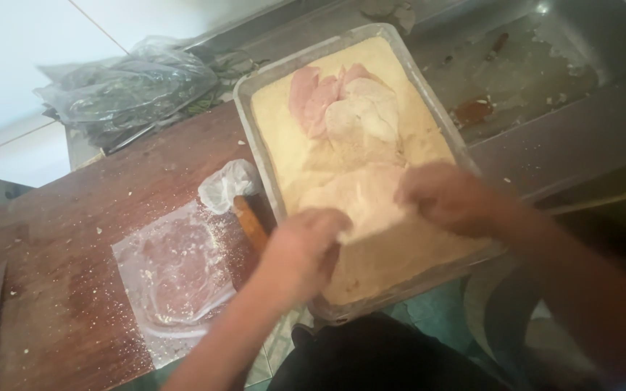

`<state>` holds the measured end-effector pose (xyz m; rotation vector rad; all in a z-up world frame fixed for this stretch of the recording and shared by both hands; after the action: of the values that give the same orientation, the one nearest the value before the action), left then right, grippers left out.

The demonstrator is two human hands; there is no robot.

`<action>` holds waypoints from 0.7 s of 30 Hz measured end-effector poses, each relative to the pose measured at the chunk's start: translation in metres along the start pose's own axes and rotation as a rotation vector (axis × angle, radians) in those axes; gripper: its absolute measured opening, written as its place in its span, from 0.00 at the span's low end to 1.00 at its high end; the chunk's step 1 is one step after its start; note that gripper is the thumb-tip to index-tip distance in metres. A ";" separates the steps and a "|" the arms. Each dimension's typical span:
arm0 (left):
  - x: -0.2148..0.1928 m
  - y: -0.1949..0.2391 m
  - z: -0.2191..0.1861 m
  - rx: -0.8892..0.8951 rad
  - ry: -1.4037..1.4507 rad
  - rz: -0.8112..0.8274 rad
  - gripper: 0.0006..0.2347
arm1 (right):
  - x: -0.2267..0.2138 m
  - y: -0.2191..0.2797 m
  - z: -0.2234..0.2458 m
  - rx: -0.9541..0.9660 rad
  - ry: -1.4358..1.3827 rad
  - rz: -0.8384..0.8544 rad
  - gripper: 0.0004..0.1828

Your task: Flattening chicken breasts with a meat mallet and dredging them in breading.

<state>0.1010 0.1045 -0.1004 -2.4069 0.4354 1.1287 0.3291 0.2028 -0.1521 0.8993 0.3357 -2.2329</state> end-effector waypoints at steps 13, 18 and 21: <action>0.065 -0.025 0.089 -0.242 -0.678 0.096 0.08 | 0.051 -0.026 -0.020 -0.088 0.777 -0.189 0.22; 0.044 -0.028 0.079 -0.311 -0.562 0.069 0.05 | 0.052 -0.050 -0.038 0.318 0.832 0.202 0.18; 0.008 -0.030 0.042 -0.535 -0.203 0.143 0.07 | 0.017 -0.016 -0.011 0.505 0.708 0.116 0.17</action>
<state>0.0928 0.1507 -0.1226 -2.6912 0.2635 1.7153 0.3151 0.2104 -0.1724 1.9262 0.0177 -1.8466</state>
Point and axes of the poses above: each hand's wrist, its own y-axis away from the middle knuckle, its own x-axis out of the palm, z = x × y, the point moved 6 cm from there along -y, towards the middle knuckle, and after that the axes turned 1 degree about x, right-handed, at the moved point
